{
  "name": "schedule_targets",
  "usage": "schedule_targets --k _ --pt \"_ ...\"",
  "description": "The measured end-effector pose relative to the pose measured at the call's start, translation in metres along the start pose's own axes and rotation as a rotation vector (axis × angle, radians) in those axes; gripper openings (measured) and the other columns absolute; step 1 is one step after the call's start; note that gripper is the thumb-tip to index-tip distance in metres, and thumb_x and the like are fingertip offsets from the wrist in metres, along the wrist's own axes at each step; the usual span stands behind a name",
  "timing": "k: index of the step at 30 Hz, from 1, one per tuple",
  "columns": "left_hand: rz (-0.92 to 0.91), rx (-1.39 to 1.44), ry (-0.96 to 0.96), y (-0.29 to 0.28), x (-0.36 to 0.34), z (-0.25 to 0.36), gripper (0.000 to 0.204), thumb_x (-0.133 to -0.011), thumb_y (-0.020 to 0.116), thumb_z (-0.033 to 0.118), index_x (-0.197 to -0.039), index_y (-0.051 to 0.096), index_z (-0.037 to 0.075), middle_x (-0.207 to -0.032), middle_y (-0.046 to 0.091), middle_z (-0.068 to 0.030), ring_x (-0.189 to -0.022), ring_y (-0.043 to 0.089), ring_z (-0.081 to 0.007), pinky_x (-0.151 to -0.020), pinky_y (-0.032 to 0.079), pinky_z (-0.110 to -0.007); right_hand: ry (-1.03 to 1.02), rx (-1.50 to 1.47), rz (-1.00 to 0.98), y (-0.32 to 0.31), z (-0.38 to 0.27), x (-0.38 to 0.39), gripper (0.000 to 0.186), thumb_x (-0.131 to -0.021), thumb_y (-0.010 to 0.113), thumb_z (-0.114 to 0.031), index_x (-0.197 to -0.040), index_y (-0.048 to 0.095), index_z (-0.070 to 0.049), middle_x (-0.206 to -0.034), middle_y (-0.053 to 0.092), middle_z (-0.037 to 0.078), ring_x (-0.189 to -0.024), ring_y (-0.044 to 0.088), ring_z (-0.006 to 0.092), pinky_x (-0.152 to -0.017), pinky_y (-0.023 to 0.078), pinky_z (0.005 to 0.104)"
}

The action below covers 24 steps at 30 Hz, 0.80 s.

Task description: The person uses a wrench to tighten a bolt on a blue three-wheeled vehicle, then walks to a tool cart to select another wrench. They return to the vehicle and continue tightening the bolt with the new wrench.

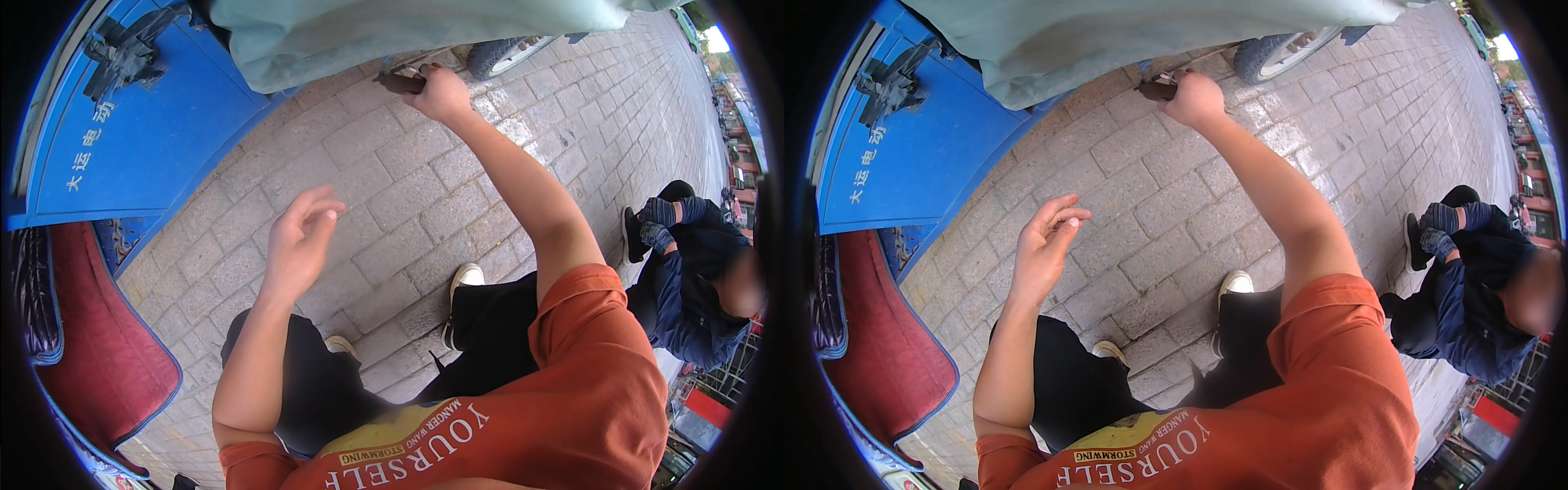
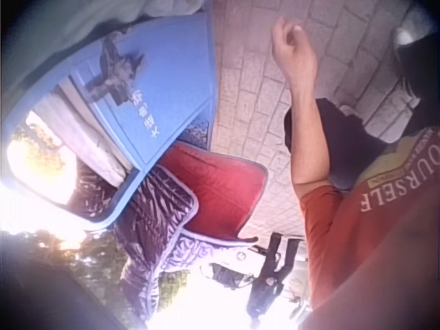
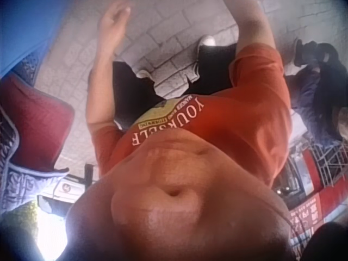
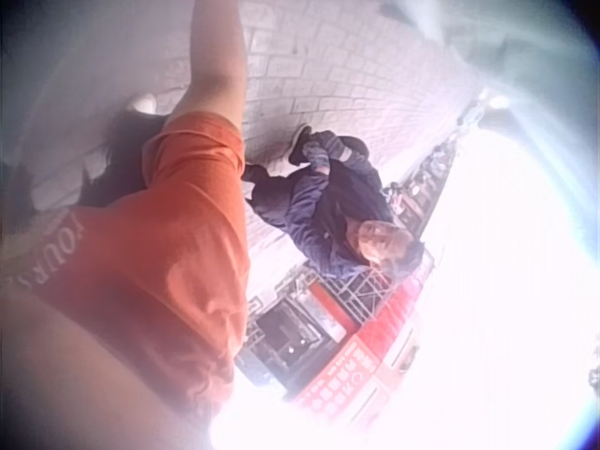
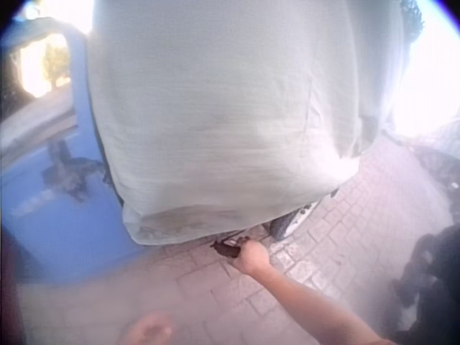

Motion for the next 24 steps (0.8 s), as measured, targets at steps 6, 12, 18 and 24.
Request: schedule_targets --k 6,12,18,24 --pt "0.013 -0.008 0.018 0.002 -0.001 0.001 0.036 -0.093 0.057 0.014 -0.127 0.053 0.000 -0.108 0.067 -0.0091 -0.099 0.060 -0.0146 -0.088 0.046 -0.029 0.023 0.012 -0.007 0.000 0.005 0.000 0.049 -0.067 0.074 -0.039 -0.099 0.066 -0.003 -0.101 0.066 0.016 -0.095 0.064 0.0326 -0.082 0.053 0.0417" --pt "0.013 0.013 -0.005 0.003 -0.002 -0.001 0.036 -0.093 0.058 0.016 -0.126 0.054 0.000 -0.107 0.067 -0.0094 -0.098 0.060 -0.0139 -0.086 0.046 -0.028 0.042 -0.006 -0.028 0.001 -0.001 0.004 0.048 -0.068 0.074 -0.038 -0.099 0.066 -0.003 -0.102 0.065 0.015 -0.098 0.063 0.0314 -0.083 0.053 0.0406" --pt "-0.011 0.020 -0.085 0.003 0.002 -0.001 0.035 -0.095 0.058 0.018 -0.125 0.055 0.001 -0.108 0.066 -0.0104 -0.110 0.057 -0.0170 -0.100 0.041 -0.034 0.011 0.001 0.085 -0.004 0.011 0.006 0.048 -0.068 0.073 -0.037 -0.097 0.061 0.000 -0.100 0.062 0.018 -0.094 0.063 0.0352 -0.080 0.053 0.0430" --pt "-0.025 0.023 -0.084 0.004 -0.001 -0.008 0.032 -0.094 0.059 0.019 -0.121 0.058 0.001 -0.106 0.065 -0.0095 -0.107 0.058 -0.0155 -0.096 0.042 -0.031 -0.048 0.025 0.153 -0.004 0.001 0.012 0.043 -0.069 0.071 -0.033 -0.096 0.060 -0.001 -0.101 0.061 0.016 -0.098 0.061 0.0334 -0.081 0.053 0.0427"
Point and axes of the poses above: each hand's wrist, its own x-axis away from the middle knuckle, its own y-axis out of the palm, z = x × y, the point moved 10 cm from there along -x, towards the middle knuckle
